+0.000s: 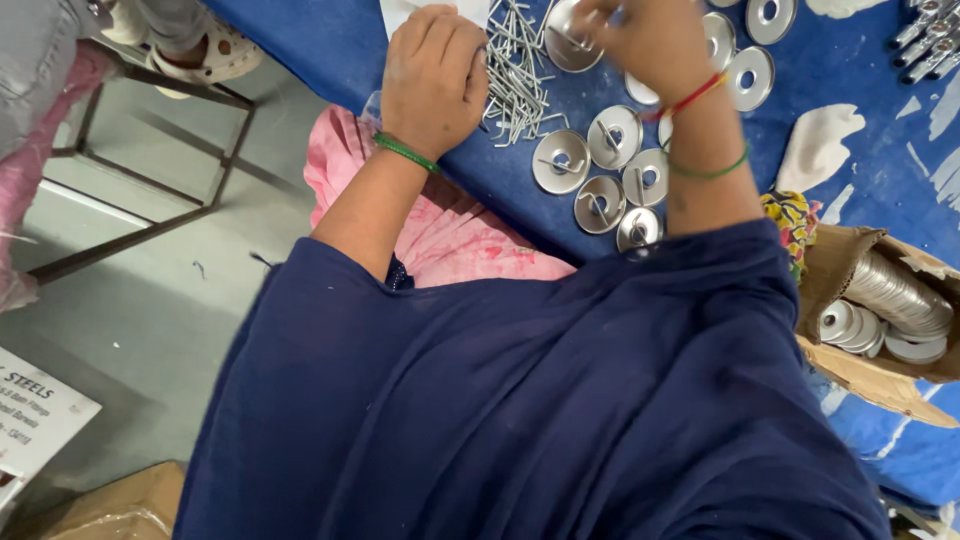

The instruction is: The person places metal washers and nails into small white paper packets on a blue table. They fold the packets and arrange them, then later place nails into the centers of metal washers. Another person works nearby on similar items.

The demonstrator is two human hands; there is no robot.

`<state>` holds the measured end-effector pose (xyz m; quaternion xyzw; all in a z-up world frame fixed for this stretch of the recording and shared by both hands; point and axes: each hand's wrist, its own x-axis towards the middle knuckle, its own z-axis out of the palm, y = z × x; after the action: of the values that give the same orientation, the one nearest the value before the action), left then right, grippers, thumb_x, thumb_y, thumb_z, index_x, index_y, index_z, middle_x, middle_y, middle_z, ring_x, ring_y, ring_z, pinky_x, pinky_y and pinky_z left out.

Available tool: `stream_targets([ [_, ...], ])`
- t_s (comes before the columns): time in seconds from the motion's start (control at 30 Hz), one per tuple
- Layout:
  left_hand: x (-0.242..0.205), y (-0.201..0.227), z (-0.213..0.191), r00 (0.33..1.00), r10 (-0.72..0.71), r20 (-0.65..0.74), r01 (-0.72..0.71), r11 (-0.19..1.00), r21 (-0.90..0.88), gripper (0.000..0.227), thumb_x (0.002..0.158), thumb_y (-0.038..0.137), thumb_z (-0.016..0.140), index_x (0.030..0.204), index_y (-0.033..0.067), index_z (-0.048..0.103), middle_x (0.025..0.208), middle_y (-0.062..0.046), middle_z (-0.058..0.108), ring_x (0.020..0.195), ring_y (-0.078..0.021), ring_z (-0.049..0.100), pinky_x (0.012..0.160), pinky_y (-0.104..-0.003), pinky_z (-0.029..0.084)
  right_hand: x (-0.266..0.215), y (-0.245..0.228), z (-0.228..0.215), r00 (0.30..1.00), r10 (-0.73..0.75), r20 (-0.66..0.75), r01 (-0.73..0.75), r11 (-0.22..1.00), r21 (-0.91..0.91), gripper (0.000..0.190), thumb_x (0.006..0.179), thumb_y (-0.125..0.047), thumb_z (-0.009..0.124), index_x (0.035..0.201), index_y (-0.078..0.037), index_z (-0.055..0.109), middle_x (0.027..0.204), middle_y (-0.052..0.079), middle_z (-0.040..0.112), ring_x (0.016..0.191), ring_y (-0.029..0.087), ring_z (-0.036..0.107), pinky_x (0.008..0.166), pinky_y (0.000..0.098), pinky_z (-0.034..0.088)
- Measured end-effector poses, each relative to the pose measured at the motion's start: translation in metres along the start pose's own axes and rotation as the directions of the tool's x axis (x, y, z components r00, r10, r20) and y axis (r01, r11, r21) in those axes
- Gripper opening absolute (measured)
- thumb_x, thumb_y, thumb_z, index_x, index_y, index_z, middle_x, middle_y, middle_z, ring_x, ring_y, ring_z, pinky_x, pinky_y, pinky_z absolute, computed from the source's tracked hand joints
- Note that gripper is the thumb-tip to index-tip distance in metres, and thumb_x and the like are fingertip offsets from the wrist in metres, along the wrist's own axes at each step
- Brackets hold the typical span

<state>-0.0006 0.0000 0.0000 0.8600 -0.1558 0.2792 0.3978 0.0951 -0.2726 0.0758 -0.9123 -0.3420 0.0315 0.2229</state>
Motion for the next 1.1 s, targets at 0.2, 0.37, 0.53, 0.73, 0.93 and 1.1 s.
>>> stream_targets([
  [0.2,0.002,0.005,-0.005,0.999,-0.027,0.041,0.027,1.000,0.003,0.022,0.096,0.009,0.067,0.117,0.0064,0.062,0.116,-0.012,0.065,0.121,-0.0355,0.058,0.107,-0.048,0.044,-0.011,-0.094,0.044,1.000,0.027,-0.012,-0.030,0.959,-0.281,0.028,0.085,-0.037,0.084,0.096,-0.013,0.077,0.091,0.005,0.066,0.087,0.027,0.068,0.069,0.0408,0.053],
  [0.37,0.007,0.010,-0.008,0.998,-0.028,0.063,0.027,0.999,0.027,0.022,0.095,0.011,0.068,0.116,0.0058,0.062,0.114,-0.015,0.065,0.119,-0.0371,0.058,0.103,-0.048,0.045,-0.008,-0.101,0.034,0.989,0.113,-0.090,-0.129,0.973,-0.194,0.012,0.091,-0.027,0.080,0.091,-0.015,0.077,0.092,0.002,0.067,0.089,0.026,0.068,0.071,0.0400,0.053],
  [0.53,0.008,0.011,-0.008,0.997,-0.034,0.070,0.033,0.999,0.024,0.022,0.096,0.011,0.068,0.116,0.0055,0.062,0.114,-0.014,0.065,0.118,-0.0368,0.059,0.102,-0.048,0.045,-0.005,-0.081,0.003,0.982,0.138,-0.128,-0.137,0.990,0.016,0.011,0.092,-0.024,0.080,0.094,-0.013,0.079,0.091,0.006,0.069,0.081,0.027,0.067,0.068,0.0392,0.051],
  [0.73,0.009,0.011,-0.009,0.997,-0.037,0.071,0.036,0.999,0.027,0.023,0.093,0.010,0.069,0.115,0.0054,0.063,0.113,-0.014,0.066,0.117,-0.0375,0.060,0.102,-0.049,0.045,0.004,-0.045,-0.017,0.932,0.302,0.201,-0.346,0.907,0.240,0.015,0.092,-0.021,0.077,0.098,-0.006,0.077,0.079,0.007,0.074,0.069,0.014,0.067,0.065,0.0300,0.051],
  [0.93,0.007,0.009,-0.008,0.997,-0.036,0.067,0.034,0.999,0.026,0.024,0.093,0.009,0.069,0.115,0.0056,0.063,0.114,-0.014,0.067,0.118,-0.0373,0.060,0.103,-0.048,0.046,0.010,0.025,-0.016,0.961,0.242,0.135,-0.274,0.757,0.594,0.015,0.103,-0.015,0.071,0.109,-0.003,0.077,0.098,0.007,0.076,0.092,0.010,0.073,0.085,0.0277,0.058],
  [1.1,0.008,0.008,-0.007,0.997,-0.038,0.065,0.037,0.999,0.022,0.024,0.093,0.008,0.069,0.116,0.0056,0.063,0.114,-0.013,0.067,0.118,-0.0368,0.061,0.103,-0.048,0.046,0.011,0.070,-0.024,0.912,0.402,0.080,-0.398,0.819,0.414,0.014,0.102,-0.015,0.071,0.109,-0.004,0.077,0.098,0.008,0.076,0.090,0.011,0.072,0.083,0.0281,0.058],
])
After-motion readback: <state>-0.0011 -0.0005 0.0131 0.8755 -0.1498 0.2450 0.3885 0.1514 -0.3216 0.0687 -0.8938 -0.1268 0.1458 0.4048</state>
